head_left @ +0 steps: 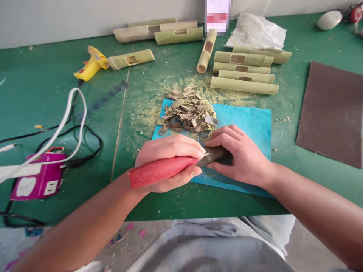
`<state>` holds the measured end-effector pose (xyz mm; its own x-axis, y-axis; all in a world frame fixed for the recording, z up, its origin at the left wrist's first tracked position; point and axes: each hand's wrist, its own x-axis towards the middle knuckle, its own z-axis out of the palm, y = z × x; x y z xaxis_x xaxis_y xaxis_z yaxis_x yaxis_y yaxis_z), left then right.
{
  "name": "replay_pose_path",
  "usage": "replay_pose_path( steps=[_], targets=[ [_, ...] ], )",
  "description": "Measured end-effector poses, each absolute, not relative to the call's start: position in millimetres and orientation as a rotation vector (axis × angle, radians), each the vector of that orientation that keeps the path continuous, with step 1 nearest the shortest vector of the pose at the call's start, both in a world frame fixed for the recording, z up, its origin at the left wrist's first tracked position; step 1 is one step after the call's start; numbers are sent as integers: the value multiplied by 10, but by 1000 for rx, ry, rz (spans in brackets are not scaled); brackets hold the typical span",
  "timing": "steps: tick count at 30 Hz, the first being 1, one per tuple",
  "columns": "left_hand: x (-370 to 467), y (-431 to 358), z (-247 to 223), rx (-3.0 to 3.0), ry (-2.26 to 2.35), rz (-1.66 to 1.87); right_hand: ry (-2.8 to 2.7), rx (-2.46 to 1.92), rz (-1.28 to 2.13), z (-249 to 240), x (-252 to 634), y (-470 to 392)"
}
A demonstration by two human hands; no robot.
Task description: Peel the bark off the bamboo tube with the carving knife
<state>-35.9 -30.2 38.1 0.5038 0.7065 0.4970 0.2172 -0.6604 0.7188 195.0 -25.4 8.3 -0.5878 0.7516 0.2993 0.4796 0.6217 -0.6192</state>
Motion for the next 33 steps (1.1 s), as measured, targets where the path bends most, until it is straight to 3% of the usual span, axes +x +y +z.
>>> replay_pose_path(
  steps=[24,33],
  targets=[
    [-324,-302,421,2189,763,1076,-2309,-979,660,81,1951,-253],
    [-404,-392,419,2149,770,1250,-2317,-966,638,89,1959,-258]
  ],
)
